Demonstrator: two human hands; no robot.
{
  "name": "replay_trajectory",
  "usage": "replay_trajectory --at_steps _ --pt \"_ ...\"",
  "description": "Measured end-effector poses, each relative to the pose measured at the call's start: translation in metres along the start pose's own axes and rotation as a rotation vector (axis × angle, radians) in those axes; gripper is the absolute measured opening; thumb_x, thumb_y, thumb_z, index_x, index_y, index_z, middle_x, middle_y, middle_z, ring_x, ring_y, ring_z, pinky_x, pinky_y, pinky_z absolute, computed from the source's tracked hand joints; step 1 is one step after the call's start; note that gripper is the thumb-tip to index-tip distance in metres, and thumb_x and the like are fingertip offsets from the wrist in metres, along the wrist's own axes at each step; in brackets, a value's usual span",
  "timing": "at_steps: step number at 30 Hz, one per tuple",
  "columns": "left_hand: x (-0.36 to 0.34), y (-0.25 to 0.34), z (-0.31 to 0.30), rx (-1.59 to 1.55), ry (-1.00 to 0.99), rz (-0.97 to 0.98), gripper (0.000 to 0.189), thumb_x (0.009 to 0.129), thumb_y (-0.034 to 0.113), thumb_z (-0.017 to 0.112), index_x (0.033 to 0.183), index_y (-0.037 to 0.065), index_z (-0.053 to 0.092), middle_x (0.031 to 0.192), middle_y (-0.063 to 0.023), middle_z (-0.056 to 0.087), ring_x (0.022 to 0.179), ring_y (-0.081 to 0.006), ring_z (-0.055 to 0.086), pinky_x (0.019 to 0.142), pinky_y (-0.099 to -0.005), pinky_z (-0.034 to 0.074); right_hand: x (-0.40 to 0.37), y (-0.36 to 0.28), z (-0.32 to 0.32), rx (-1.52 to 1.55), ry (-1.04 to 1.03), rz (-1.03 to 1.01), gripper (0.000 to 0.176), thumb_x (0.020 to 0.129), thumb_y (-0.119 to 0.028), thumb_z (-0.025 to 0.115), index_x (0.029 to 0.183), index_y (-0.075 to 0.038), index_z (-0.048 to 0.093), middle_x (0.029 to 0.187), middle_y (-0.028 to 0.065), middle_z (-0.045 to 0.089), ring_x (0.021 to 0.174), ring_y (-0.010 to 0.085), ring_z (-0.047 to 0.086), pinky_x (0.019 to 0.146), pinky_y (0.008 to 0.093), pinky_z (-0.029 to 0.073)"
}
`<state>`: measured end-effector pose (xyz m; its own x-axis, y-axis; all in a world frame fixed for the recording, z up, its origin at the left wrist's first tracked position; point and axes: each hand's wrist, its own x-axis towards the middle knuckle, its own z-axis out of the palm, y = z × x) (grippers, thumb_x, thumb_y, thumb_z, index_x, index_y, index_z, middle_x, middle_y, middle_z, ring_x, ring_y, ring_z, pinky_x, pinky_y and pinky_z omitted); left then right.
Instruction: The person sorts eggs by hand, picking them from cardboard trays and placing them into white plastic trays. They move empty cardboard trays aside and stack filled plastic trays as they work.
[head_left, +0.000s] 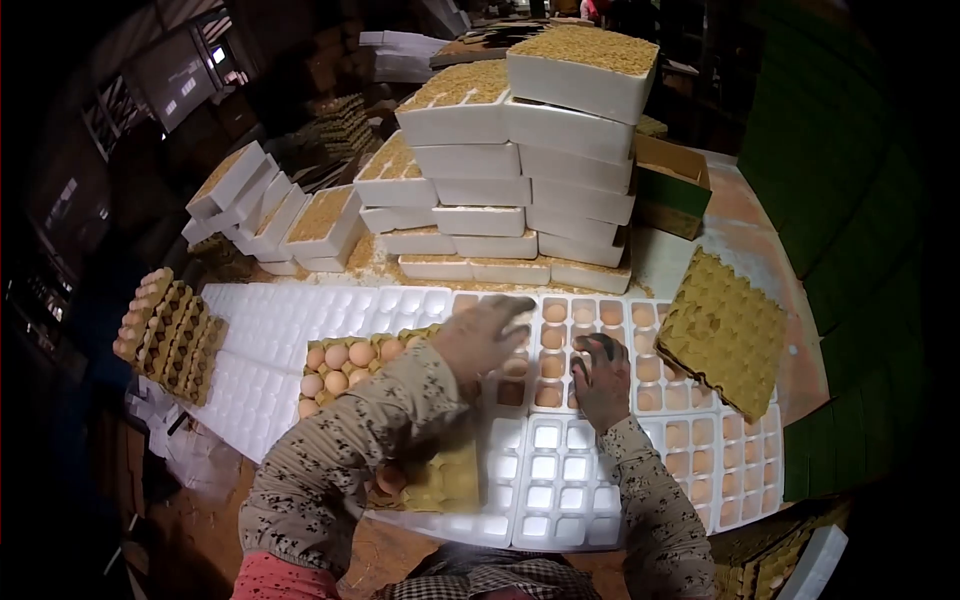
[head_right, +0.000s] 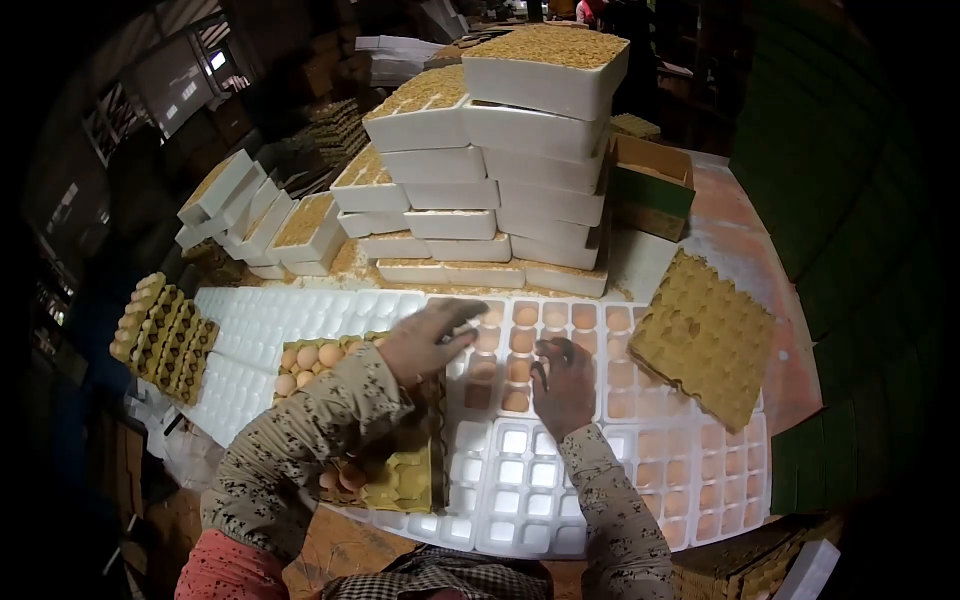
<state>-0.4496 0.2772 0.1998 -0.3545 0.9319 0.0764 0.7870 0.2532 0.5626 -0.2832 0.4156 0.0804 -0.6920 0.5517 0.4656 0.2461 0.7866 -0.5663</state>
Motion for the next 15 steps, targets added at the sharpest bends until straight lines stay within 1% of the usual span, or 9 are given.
replay_trajectory --at_steps 1,2,4,5,7,10,12,14,15 --pt "-0.009 -0.021 -0.025 -0.037 0.161 -0.064 0.042 0.089 0.018 0.058 0.128 0.006 0.048 0.12 -0.0139 0.057 0.101 -0.0267 0.061 0.089 -0.0333 0.048 0.022 -0.033 -0.004 0.121 -0.072 -0.127 0.037 0.08 -0.022 0.064 0.114 -0.011 0.055 0.116 0.0106 0.052 0.108 0.0308 0.048 0.098 0.0429 0.035" --pt "-0.015 -0.059 -0.034 -0.223 0.341 -0.104 0.044 0.088 0.021 0.059 0.128 0.008 0.048 0.114 -0.0153 0.058 0.1 -0.0283 0.06 0.088 -0.0364 0.048 0.042 -0.062 0.0 0.239 -0.145 -0.253 0.038 0.08 -0.024 0.064 0.114 -0.011 0.054 0.118 0.0105 0.052 0.109 0.0302 0.049 0.099 0.0426 0.034" --pt "-0.036 -0.081 -0.059 -0.018 0.427 -0.257 0.05 0.086 0.021 0.061 0.131 0.009 0.043 0.113 -0.0148 0.059 0.098 -0.0282 0.061 0.087 -0.0359 0.049 0.076 -0.102 0.026 0.119 -0.318 -0.534 0.039 0.081 -0.028 0.063 0.116 -0.013 0.055 0.116 0.0106 0.055 0.114 0.0285 0.049 0.101 0.0409 0.033" --pt "-0.046 -0.088 -0.06 0.03 0.39 -0.263 0.049 0.085 0.02 0.062 0.13 0.01 0.044 0.113 -0.0147 0.058 0.098 -0.0284 0.061 0.087 -0.0362 0.048 0.09 -0.114 0.036 0.113 -0.318 -0.535 0.039 0.081 -0.028 0.063 0.116 -0.013 0.055 0.116 0.0106 0.055 0.114 0.0285 0.049 0.101 0.0409 0.033" --pt "-0.064 -0.105 -0.055 0.086 0.287 -0.178 0.05 0.084 0.018 0.063 0.13 0.009 0.045 0.116 -0.0149 0.057 0.099 -0.028 0.06 0.087 -0.037 0.049 0.113 -0.129 0.054 -0.238 -0.869 -0.49 0.041 0.082 -0.032 0.062 0.118 -0.014 0.056 0.112 0.0113 0.06 0.115 0.0283 0.05 0.102 0.0404 0.032" --pt "-0.078 -0.114 -0.046 0.284 0.129 -0.022 0.051 0.08 0.019 0.065 0.128 0.01 0.049 0.118 -0.0113 0.057 0.109 -0.0296 0.054 0.094 -0.0403 0.044 0.136 -0.128 0.058 -0.012 -1.003 -0.347 0.045 0.081 -0.036 0.062 0.119 -0.014 0.056 0.109 0.0113 0.062 0.112 0.0282 0.053 0.104 0.0414 0.031" --pt "-0.079 -0.111 -0.042 0.476 -0.097 0.052 0.053 0.074 0.021 0.065 0.125 0.013 0.052 0.115 -0.0067 0.058 0.11 -0.0291 0.05 0.094 -0.0411 0.041 0.12 -0.13 0.054 -0.171 -0.934 -0.44 0.044 0.08 -0.033 0.064 0.118 -0.014 0.056 0.11 0.0104 0.062 0.11 0.0275 0.055 0.104 0.0422 0.03" --pt "-0.076 -0.113 -0.034 0.519 -0.07 0.098 0.053 0.07 0.022 0.065 0.122 0.014 0.054 0.113 -0.0049 0.058 0.104 -0.0262 0.051 0.089 -0.0391 0.041 0.11 -0.128 0.053 -0.023 -0.763 -0.472 0.039 0.08 -0.029 0.065 0.115 -0.014 0.056 0.108 0.0102 0.061 0.11 0.0277 0.055 0.103 0.0403 0.033" --pt "-0.073 -0.115 -0.033 0.539 -0.047 0.109 0.052 0.071 0.021 0.064 0.122 0.014 0.054 0.111 -0.0044 0.058 0.102 -0.0254 0.051 0.088 -0.0383 0.041 0.108 -0.125 0.05 0.073 -0.757 -0.373 0.034 0.08 -0.026 0.065 0.11 -0.013 0.057 0.105 0.0103 0.061 0.109 0.0281 0.055 0.099 0.0384 0.038"
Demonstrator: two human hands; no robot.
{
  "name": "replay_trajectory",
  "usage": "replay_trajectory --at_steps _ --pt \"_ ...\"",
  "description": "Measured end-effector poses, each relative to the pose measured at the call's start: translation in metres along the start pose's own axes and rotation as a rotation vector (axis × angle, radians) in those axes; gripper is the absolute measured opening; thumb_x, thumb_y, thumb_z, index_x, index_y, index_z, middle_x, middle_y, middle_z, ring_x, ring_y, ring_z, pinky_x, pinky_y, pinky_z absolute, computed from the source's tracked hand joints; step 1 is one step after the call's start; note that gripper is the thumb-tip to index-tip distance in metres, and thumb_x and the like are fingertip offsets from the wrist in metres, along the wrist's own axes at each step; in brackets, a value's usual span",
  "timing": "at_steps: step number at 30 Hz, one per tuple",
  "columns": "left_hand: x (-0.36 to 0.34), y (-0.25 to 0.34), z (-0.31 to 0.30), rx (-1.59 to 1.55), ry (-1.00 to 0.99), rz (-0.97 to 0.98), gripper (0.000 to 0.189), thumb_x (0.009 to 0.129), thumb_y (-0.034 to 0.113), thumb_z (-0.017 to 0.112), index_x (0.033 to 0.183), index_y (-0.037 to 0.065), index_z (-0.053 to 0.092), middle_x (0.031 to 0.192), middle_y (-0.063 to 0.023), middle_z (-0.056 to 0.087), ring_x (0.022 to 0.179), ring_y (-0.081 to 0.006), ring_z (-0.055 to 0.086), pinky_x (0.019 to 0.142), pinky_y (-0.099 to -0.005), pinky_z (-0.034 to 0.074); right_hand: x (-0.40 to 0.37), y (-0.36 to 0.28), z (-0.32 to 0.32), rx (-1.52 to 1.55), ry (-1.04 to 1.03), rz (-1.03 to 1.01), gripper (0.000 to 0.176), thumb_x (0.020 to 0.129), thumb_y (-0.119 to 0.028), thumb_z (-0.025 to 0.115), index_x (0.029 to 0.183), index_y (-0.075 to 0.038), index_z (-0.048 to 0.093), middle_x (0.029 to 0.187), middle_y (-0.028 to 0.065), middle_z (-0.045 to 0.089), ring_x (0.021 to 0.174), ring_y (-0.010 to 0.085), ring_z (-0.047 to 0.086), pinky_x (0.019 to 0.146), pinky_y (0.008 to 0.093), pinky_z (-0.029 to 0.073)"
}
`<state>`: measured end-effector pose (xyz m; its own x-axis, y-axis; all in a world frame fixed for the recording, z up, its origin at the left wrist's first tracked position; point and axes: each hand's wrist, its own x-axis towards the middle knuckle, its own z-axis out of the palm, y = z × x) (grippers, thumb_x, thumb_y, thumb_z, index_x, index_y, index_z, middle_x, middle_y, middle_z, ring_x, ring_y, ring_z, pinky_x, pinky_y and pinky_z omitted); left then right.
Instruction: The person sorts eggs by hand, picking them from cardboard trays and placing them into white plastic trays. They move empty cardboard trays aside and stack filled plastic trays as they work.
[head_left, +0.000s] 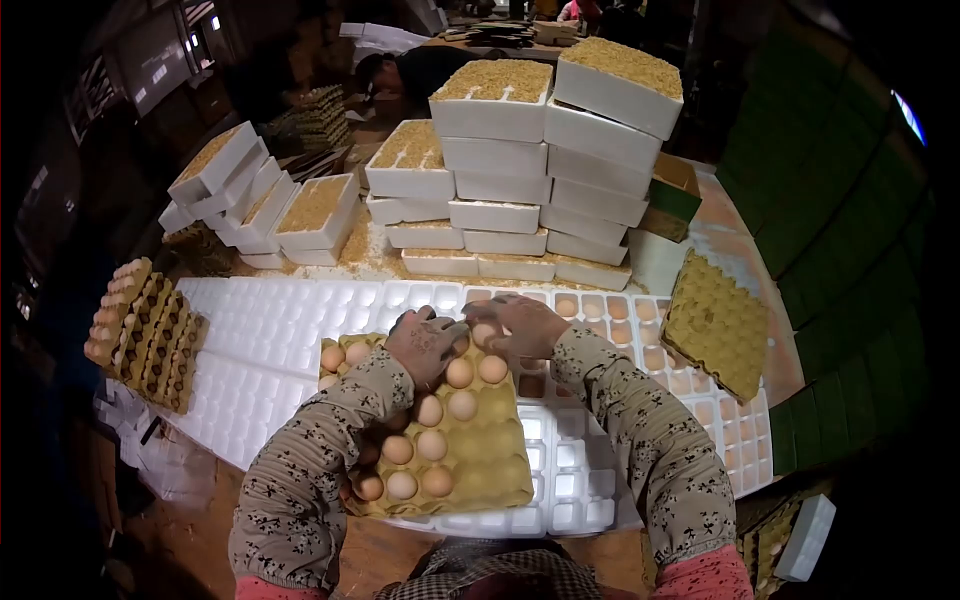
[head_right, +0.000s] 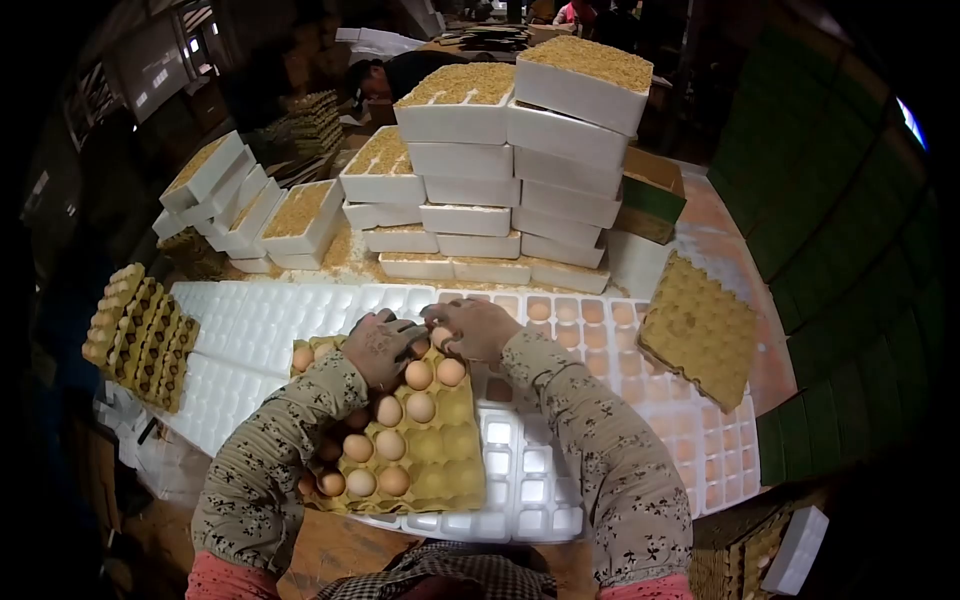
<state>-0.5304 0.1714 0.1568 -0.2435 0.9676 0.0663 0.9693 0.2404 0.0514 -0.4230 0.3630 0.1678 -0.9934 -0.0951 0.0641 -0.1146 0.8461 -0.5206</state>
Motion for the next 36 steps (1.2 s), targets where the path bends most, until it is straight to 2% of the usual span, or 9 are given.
replay_trajectory --at_steps 3,6,8,11,13,20,25,29,36 --pt "0.001 -0.002 0.005 -0.015 0.03 -0.015 0.049 0.073 0.02 0.064 0.121 0.012 0.054 0.112 -0.0051 0.059 0.103 -0.0258 0.05 0.091 -0.0393 0.039 -0.013 -0.005 -0.017 0.542 0.198 0.037 0.033 0.08 -0.029 0.066 0.106 -0.011 0.058 0.104 0.0105 0.061 0.107 0.028 0.056 0.093 0.0379 0.044" --pt "-0.002 -0.022 0.014 -0.059 0.092 0.015 0.044 0.078 0.022 0.063 0.12 0.01 0.054 0.109 -0.0054 0.059 0.099 -0.0239 0.053 0.089 -0.038 0.042 -0.014 -0.042 -0.009 -0.151 -0.154 0.157 0.037 0.078 -0.031 0.068 0.104 -0.007 0.058 0.101 0.0114 0.063 0.098 0.0274 0.06 0.085 0.0366 0.048" --pt "-0.007 -0.036 0.012 -1.436 0.274 -0.267 0.038 0.085 0.027 0.061 0.117 0.008 0.054 0.105 -0.0052 0.058 0.091 -0.0201 0.054 0.082 -0.0338 0.046 -0.015 -0.041 0.0 -0.477 -0.359 0.141 0.04 0.078 -0.033 0.069 0.107 -0.007 0.059 0.099 0.0134 0.064 0.092 0.0256 0.063 0.083 0.0349 0.05" --pt "-0.03 -0.067 -0.015 -1.913 0.338 -0.467 0.038 0.086 0.019 0.063 0.121 0.008 0.053 0.101 -0.0066 0.057 0.085 -0.0154 0.056 0.077 -0.0296 0.049 -0.025 -0.002 -0.009 0.233 -0.048 0.119 0.044 0.079 -0.034 0.068 0.114 -0.009 0.058 0.104 0.0139 0.064 0.092 0.0252 0.064 0.085 0.0347 0.05" --pt "-0.028 -0.087 -0.011 -1.656 0.148 -0.556 0.04 0.084 0.02 0.065 0.121 0.007 0.053 0.1 -0.0066 0.059 0.089 -0.0146 0.055 0.076 -0.0286 0.05 -0.024 -0.018 -0.022 0.78 -0.008 0.125 0.05 0.079 -0.033 0.064 0.123 -0.01 0.053 0.117 0.0156 0.058 0.095 0.0274 0.062 0.086 0.0345 0.049" --pt "-0.006 -0.024 -0.018 -0.014 -0.213 -0.183 0.061 0.075 0.026 0.068 0.13 0.012 0.046 0.103 -0.0119 0.065 0.1 -0.0295 0.06 0.089 -0.0378 0.046 0.017 -0.069 0.023 -0.617 -0.333 0.006 0.031 0.077 -0.034 0.064 0.1 -0.014 0.067 0.14 0.0199 0.041 0.107 0.0275 0.059 0.09 0.0359 0.046" --pt "-0.024 -0.021 -0.038 -0.412 0.02 -0.28 0.054 0.075 0.019 0.067 0.126 0.01 0.053 0.1 -0.0101 0.067 0.089 -0.0253 0.063 0.083 -0.0355 0.05 -0.071 -0.03 -0.041 0.041 0.082 0.22 0.027 0.084 -0.03 0.06 0.106 -0.016 0.066 0.099 0.0137 0.065 0.097 0.0272 0.061 0.085 0.0381 0.048" --pt "-0.006 0.029 -0.05 -1.027 -0.091 -0.117 0.053 0.077 0.002 0.065 0.128 0.01 0.053 0.113 -0.0083 0.064 0.088 -0.0169 0.064 0.076 -0.0305 0.052 -0.168 0.016 -0.01 0.116 0.164 0.423 0.043 0.086 -0.023 0.057 0.127 -0.012 0.048 0.107 0.016 0.061 0.098 0.0308 0.06 0.088 0.0396 0.046" --pt "0.048 0.176 0.033 -0.439 -0.522 0.301 0.038 0.084 0.035 0.056 0.118 0.017 0.06 0.103 -0.0088 0.065 0.101 -0.0256 0.06 0.09 -0.0392 0.045 -0.219 0.034 0.062 0.268 0.27 0.662 0.033 0.084 -0.022 0.061 0.114 -0.01 0.053 0.114 0.015 0.056 0.101 0.0317 0.058 0.091 0.0392 0.044"
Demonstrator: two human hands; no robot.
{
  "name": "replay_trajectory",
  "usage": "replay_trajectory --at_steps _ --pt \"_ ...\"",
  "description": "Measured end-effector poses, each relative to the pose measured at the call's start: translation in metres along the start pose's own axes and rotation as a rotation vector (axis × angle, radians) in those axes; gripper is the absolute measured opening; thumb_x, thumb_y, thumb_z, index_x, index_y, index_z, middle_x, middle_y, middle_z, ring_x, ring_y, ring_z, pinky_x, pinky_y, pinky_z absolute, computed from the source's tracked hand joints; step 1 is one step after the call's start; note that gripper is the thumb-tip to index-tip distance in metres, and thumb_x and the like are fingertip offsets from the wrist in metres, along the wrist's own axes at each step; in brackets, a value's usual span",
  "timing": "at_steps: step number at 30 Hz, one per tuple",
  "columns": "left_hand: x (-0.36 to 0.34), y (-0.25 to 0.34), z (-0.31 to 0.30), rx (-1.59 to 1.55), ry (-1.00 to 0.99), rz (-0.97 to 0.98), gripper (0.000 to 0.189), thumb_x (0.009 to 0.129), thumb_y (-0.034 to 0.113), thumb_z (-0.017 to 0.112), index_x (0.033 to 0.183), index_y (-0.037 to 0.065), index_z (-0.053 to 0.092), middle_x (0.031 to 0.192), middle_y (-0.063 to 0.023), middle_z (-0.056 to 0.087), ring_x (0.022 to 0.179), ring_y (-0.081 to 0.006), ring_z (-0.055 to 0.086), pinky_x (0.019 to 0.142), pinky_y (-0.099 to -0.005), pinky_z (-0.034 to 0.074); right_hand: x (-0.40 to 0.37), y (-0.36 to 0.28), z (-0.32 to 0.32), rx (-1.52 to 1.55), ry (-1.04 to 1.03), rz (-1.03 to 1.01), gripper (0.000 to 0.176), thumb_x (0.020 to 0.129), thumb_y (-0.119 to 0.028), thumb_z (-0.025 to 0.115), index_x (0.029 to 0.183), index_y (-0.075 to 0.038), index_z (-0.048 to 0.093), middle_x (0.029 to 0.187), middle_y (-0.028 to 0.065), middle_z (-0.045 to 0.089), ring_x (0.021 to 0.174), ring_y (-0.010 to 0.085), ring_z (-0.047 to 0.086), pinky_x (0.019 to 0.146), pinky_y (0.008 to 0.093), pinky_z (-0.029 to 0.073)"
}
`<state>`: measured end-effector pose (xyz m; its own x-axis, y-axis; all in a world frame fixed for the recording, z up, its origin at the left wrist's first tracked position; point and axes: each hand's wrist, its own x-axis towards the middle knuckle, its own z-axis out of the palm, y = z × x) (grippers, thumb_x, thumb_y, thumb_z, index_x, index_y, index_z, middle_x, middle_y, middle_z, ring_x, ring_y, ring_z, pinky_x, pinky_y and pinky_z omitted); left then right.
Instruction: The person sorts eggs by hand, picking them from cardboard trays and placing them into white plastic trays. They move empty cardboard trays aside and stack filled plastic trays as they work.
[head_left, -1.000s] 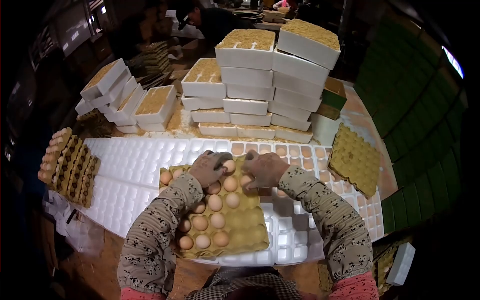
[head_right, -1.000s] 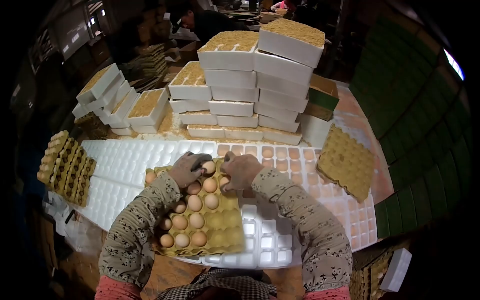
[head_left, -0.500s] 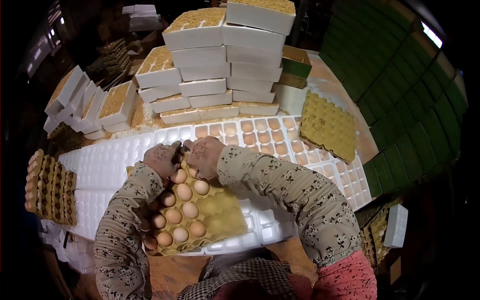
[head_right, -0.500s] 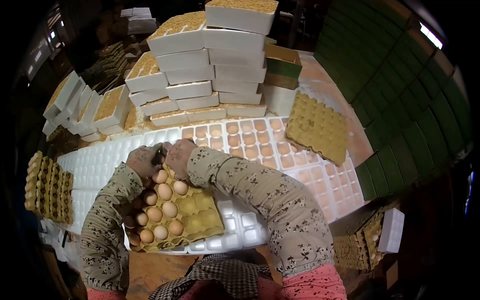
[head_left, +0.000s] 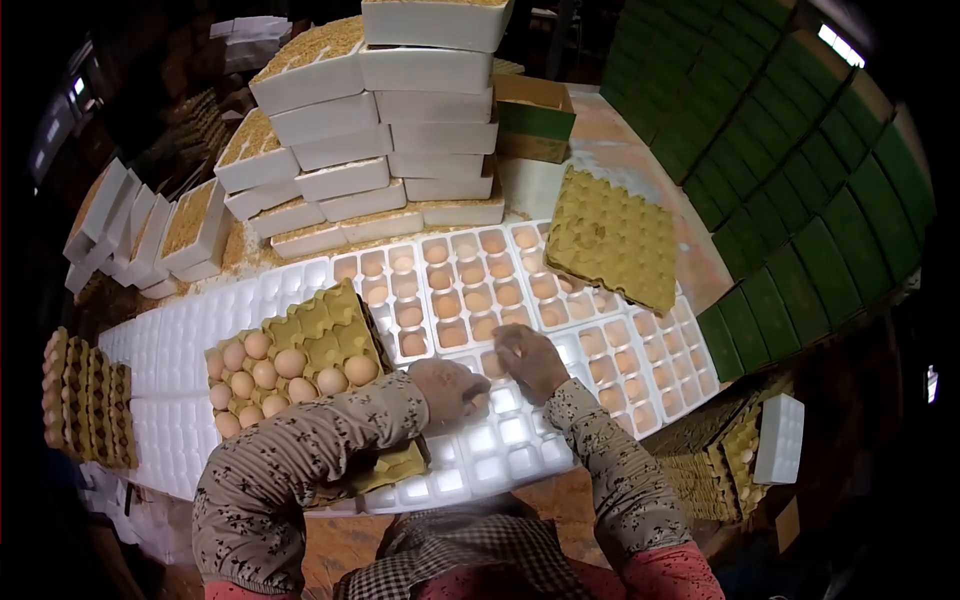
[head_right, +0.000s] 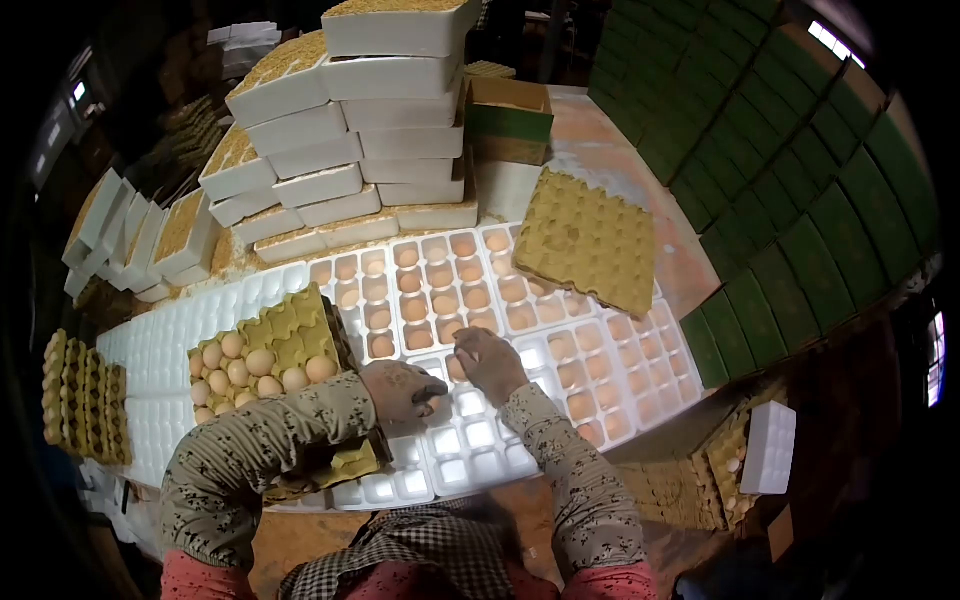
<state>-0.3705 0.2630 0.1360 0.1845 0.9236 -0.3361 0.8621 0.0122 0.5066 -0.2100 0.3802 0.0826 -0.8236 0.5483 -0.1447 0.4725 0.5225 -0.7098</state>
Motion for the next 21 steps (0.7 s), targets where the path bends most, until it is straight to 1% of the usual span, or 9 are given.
replay_trajectory --at_steps 2,5,7,9,11,13,17,19,21 --pt "0.025 -0.006 0.023 0.19 -0.228 -0.067 0.031 0.084 0.033 0.056 0.108 0.016 0.063 0.1 -0.0087 0.064 0.1 -0.0252 0.06 0.088 -0.0406 0.045 -0.001 0.008 -0.001 0.277 0.417 -0.017 0.028 0.082 -0.016 0.061 0.109 -0.01 0.055 0.114 0.0121 0.055 0.101 0.0323 0.054 0.093 0.0399 0.042" --pt "0.046 -0.016 0.036 0.011 0.199 -0.114 0.024 0.081 0.033 0.058 0.091 0.012 0.064 0.1 -0.0119 0.058 0.094 -0.0277 0.059 0.083 -0.0399 0.047 0.005 0.056 0.032 -0.073 0.5 -0.2 0.029 0.079 -0.01 0.061 0.107 -0.011 0.055 0.113 0.0108 0.054 0.105 0.0328 0.049 0.095 0.0428 0.039" --pt "0.047 -0.011 0.039 0.274 0.08 -0.16 0.04 0.084 0.034 0.054 0.11 0.003 0.054 0.104 -0.0141 0.056 0.101 -0.0297 0.056 0.085 -0.0392 0.047 0.003 0.055 0.033 -0.165 0.355 -0.268 0.03 0.078 -0.009 0.06 0.107 -0.012 0.055 0.112 0.014 0.053 0.109 0.0341 0.047 0.096 0.0463 0.037" --pt "0.045 -0.019 0.052 0.442 -0.008 -0.167 0.041 0.086 0.034 0.052 0.115 0.004 0.052 0.108 -0.0148 0.056 0.101 -0.029 0.056 0.086 -0.0402 0.047 0.006 0.042 0.03 0.008 0.476 -0.182 0.032 0.079 -0.001 0.057 0.111 -0.006 0.054 0.11 0.0123 0.054 0.102 0.0333 0.053 0.087 0.0398 0.045" --pt "0.021 0.001 0.008 0.211 -0.052 -0.2 0.042 0.088 0.034 0.051 0.118 0.006 0.052 0.11 -0.0139 0.056 0.101 -0.03 0.057 0.088 -0.0413 0.046 0.009 0.01 0.017 0.178 0.476 -0.218 0.034 0.081 0.001 0.055 0.114 -0.007 0.054 0.11 0.0119 0.055 0.095 0.0296 0.058 0.078 0.0363 0.049" --pt "-0.034 0.003 -0.048 0.112 0.325 -0.15 0.036 0.091 0.031 0.049 0.117 0.007 0.055 0.109 -0.0108 0.058 0.099 -0.03 0.059 0.086 -0.0399 0.047 0.012 -0.04 0.003 0.093 0.361 -0.435 0.036 0.083 -0.001 0.056 0.118 -0.007 0.055 0.11 0.0133 0.056 0.092 0.0279 0.06 0.076 0.0348 0.051" --pt "-0.143 -0.053 -0.101 -0.181 1.049 -0.228 0.036 0.088 0.015 0.059 0.123 0.006 0.053 0.113 -0.0158 0.06 0.097 -0.0268 0.063 0.085 -0.0341 0.05 0.034 -0.132 0.035 -0.363 0.147 -0.828 0.054 0.08 -0.031 0.063 0.129 -0.012 0.048 0.126 0.0204 0.049 0.12 0.0345 0.045 0.111 0.0458 0.024" --pt "-0.188 -0.096 -0.095 -0.297 0.945 -0.366 0.042 0.088 0.011 0.057 0.128 0.006 0.049 0.117 -0.0161 0.058 0.105 -0.0271 0.06 0.091 -0.0345 0.048 0.059 -0.128 0.07 -0.651 0.07 -0.918 0.055 0.08 -0.026 0.064 0.13 -0.012 0.047 0.126 0.0192 0.049 0.115 0.0326 0.049 0.106 0.0437 0.032" --pt "-0.217 -0.104 -0.077 -0.153 0.814 -0.414 0.045 0.086 0.011 0.056 0.131 0.009 0.047 0.122 -0.0153 0.055 0.11 -0.0282 0.056 0.095 -0.0363 0.045 0.052 -0.161 0.031 -0.4 -0.094 -0.748 0.055 0.08 -0.024 0.064 0.131 -0.012 0.046 0.121 0.0189 0.051 0.112 0.0312 0.051 0.101 0.0423 0.037"
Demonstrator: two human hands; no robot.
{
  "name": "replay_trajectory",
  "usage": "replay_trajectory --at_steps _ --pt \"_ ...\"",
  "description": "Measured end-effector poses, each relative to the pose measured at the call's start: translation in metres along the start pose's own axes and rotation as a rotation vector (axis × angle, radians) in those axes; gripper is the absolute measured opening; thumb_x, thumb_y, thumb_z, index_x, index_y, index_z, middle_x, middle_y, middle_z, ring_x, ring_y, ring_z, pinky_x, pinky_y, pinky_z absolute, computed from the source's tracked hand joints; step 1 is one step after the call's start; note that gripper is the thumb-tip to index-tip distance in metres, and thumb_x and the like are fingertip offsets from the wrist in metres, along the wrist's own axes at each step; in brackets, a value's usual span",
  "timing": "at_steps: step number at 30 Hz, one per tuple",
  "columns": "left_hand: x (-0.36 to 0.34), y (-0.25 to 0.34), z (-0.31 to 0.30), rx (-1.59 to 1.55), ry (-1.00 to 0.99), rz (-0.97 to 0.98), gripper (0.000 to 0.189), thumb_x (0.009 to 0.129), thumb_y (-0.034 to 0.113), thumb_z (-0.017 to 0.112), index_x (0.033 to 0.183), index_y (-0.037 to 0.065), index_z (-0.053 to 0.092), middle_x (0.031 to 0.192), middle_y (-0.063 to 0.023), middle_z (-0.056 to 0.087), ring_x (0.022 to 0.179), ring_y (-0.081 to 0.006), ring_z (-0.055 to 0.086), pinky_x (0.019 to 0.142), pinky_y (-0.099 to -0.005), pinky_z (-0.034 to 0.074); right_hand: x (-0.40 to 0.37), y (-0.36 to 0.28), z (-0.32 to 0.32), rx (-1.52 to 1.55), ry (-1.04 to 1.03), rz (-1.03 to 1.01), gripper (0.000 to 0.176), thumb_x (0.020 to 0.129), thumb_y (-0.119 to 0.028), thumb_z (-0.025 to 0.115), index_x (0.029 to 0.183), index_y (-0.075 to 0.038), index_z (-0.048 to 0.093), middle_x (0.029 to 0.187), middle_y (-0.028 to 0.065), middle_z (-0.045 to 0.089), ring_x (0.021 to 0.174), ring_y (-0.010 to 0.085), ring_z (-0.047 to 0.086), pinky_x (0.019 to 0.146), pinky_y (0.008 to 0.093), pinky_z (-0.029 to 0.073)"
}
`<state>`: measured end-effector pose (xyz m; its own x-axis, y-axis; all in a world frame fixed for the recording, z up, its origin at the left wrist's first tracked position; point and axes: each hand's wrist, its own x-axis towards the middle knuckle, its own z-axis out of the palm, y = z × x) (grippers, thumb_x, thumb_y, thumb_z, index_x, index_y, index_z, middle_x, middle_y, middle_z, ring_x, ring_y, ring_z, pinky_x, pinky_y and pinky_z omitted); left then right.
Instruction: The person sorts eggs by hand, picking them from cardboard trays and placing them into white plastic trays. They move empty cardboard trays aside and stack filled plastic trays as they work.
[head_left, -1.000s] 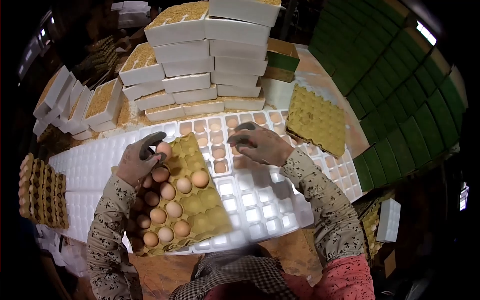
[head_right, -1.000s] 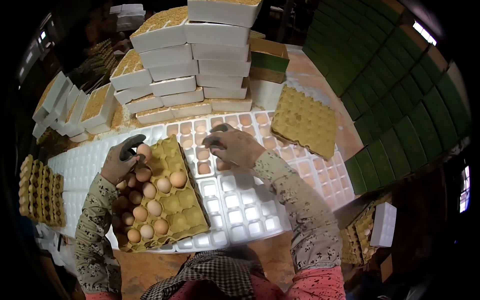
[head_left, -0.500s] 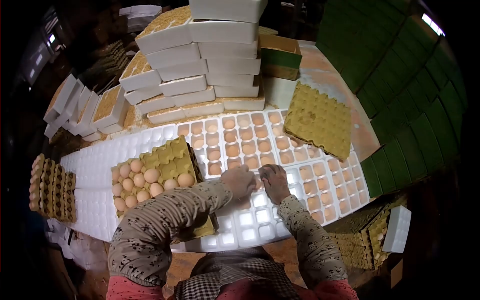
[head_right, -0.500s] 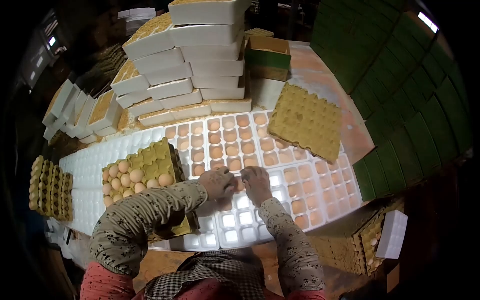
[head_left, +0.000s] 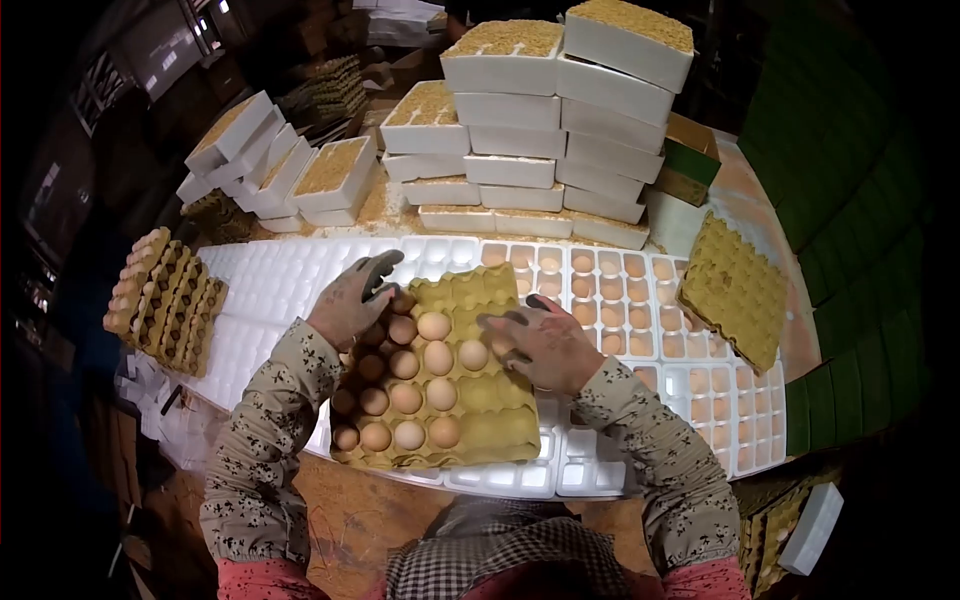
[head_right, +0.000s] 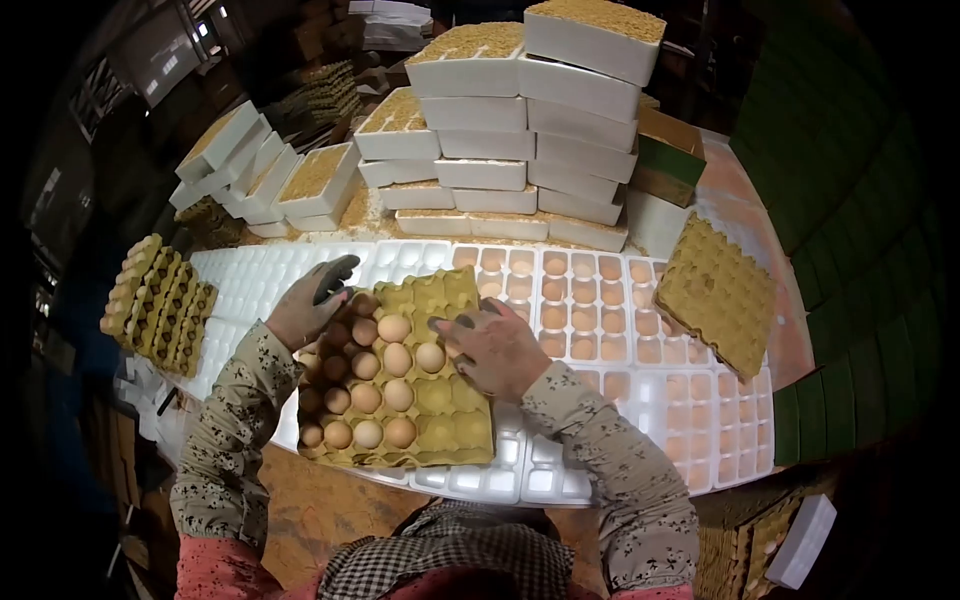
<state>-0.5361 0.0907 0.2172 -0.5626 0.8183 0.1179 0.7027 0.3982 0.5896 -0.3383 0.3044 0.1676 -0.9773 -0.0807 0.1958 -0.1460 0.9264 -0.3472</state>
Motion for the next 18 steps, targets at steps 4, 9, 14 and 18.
replay_trajectory --at_steps 4,9,14,18 --pt "-0.019 -0.009 0.02 0.344 -0.175 0.208 0.051 0.082 0.014 0.058 0.131 0.011 0.048 0.127 -0.0142 0.052 0.117 -0.029 0.049 0.102 -0.0397 0.038 0.016 0.015 0.005 1.032 0.213 0.26 0.043 0.081 -0.027 0.066 0.118 -0.009 0.054 0.107 0.014 0.055 0.097 0.0296 0.057 0.086 0.0393 0.047" --pt "-0.004 -0.017 0.054 0.576 -0.262 0.36 0.052 0.08 0.02 0.063 0.13 0.012 0.05 0.123 -0.0122 0.054 0.111 -0.0286 0.051 0.096 -0.0373 0.041 0.047 -0.024 -0.001 -0.061 -0.346 0.173 0.051 0.078 -0.044 0.065 0.111 -0.007 0.057 0.11 0.0146 0.059 0.101 0.0312 0.06 0.089 0.0401 0.045" --pt "-0.017 -0.044 0.026 -0.873 -0.075 -0.086 0.042 0.089 0.03 0.06 0.122 0.006 0.052 0.108 -0.0075 0.058 0.1 -0.0175 0.056 0.082 -0.028 0.047 0.04 0.008 0.01 0.942 -0.095 0.266 0.054 0.076 -0.044 0.063 0.119 -0.012 0.057 0.118 0.0167 0.055 0.103 0.031 0.059 0.087 0.0398 0.047" --pt "-0.039 -0.015 0.0 -1.283 -0.079 -0.132 0.036 0.092 0.035 0.055 0.106 0.002 0.054 0.091 -0.009 0.06 0.08 -0.0174 0.059 0.072 -0.0286 0.05 0.07 -0.043 0.016 -0.121 -0.242 0.041 0.041 0.078 -0.035 0.063 0.111 -0.011 0.062 0.122 0.0175 0.051 0.1 0.0262 0.058 0.082 0.0379 0.049"
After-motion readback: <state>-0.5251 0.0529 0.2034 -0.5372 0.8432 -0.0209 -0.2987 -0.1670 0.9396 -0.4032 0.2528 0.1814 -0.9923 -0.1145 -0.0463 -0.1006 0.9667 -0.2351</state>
